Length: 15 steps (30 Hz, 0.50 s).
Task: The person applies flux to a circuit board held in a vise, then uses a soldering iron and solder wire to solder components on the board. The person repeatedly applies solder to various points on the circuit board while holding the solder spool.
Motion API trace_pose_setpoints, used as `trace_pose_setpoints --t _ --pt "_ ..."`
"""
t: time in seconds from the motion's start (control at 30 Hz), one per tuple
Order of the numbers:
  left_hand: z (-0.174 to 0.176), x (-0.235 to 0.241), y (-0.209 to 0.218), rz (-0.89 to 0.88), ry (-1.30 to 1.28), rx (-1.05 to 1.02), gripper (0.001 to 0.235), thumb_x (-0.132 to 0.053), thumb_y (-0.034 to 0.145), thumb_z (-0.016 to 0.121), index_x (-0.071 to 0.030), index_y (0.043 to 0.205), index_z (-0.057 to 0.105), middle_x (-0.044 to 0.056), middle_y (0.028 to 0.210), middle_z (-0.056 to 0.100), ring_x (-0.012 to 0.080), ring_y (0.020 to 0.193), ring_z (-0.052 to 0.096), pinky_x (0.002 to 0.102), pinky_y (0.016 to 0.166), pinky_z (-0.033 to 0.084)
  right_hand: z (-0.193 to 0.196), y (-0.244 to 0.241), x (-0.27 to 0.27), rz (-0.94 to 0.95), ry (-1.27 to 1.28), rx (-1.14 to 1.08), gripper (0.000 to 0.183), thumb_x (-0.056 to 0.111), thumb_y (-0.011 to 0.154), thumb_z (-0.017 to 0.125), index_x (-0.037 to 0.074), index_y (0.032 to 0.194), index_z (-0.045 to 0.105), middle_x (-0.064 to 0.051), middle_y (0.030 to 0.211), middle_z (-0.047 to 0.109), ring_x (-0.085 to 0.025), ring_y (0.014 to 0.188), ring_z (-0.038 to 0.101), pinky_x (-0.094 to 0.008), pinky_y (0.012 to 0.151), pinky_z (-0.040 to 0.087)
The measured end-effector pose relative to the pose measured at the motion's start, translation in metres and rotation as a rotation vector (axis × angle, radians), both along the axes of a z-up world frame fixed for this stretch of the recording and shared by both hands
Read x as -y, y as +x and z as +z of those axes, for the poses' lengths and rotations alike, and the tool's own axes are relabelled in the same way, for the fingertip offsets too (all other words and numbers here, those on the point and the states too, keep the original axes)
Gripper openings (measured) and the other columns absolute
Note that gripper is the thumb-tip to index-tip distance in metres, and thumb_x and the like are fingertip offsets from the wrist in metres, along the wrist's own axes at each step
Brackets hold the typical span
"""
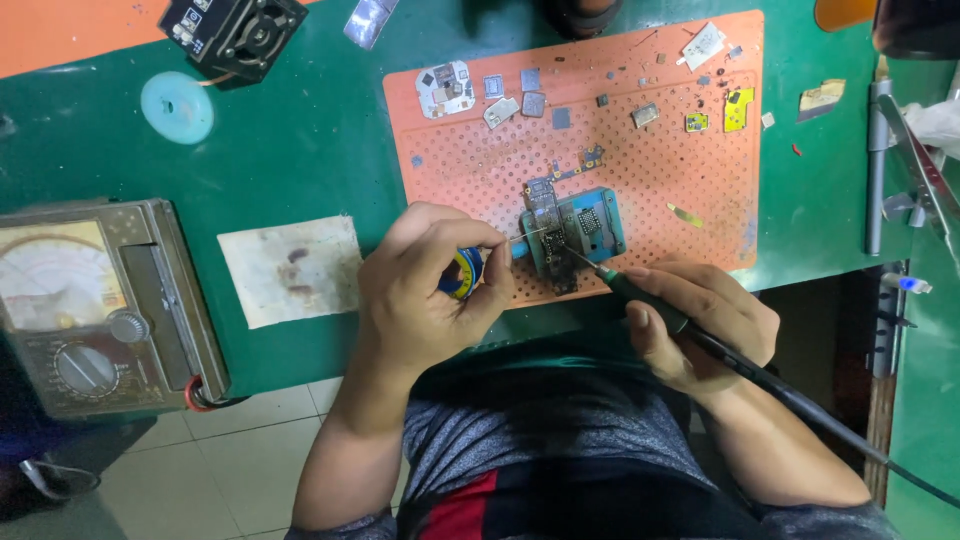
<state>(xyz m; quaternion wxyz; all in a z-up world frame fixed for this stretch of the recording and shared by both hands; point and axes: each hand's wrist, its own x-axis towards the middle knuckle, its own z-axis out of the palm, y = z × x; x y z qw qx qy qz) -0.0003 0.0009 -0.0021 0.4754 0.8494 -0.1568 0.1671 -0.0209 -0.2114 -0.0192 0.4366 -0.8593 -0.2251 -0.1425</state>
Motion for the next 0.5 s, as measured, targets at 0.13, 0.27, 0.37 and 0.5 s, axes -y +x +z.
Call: trace_pose_setpoints --t 0.13,0.27,0.37,0.5 --pt "0.0 0.001 0.0 0.0 0.002 0.004 0.005 -0.004 0.078 0.058 -0.004 0.078 0.053 0.007 0.071 0.056 0.0195 0.065 0.054 0.027 0.056 0.045 -0.007 -0.002 0.006 -0.05 0.077 0.002 0.024 0.017 0.079 0.053 -0.007 0.08 0.058 -0.022 0.075 0.059 -0.027 0.065 0.06 -0.028 0.061 0.049" --pt "0.002 0.001 -0.003 0.034 0.004 -0.019 0.005 -0.011 0.08 0.056 -0.006 0.078 0.053 0.006 0.07 0.057 0.0185 0.064 0.055 0.026 0.055 0.045 -0.023 0.001 0.008 -0.194 0.345 0.049 0.033 0.028 0.086 0.046 -0.004 0.081 0.053 -0.021 0.074 0.056 -0.026 0.063 0.058 -0.03 0.057 0.048" --pt "0.006 0.005 -0.004 0.087 -0.037 0.069 0.015 -0.013 0.082 0.052 -0.003 0.071 0.055 0.005 0.065 0.057 0.0203 0.061 0.054 0.028 0.054 0.046 -0.02 0.001 0.004 -0.226 0.443 -0.01 0.033 0.029 0.087 0.047 -0.003 0.083 0.053 -0.018 0.073 0.054 -0.023 0.063 0.055 -0.025 0.056 0.045" --pt "0.008 0.003 -0.015 0.196 -0.05 0.102 0.009 -0.008 0.075 0.054 -0.002 0.07 0.057 0.008 0.063 0.055 0.0192 0.061 0.053 0.028 0.056 0.046 -0.024 -0.001 0.01 -0.242 0.458 -0.006 0.026 0.02 0.081 0.048 -0.005 0.082 0.055 -0.018 0.074 0.055 -0.025 0.068 0.054 -0.029 0.063 0.043"
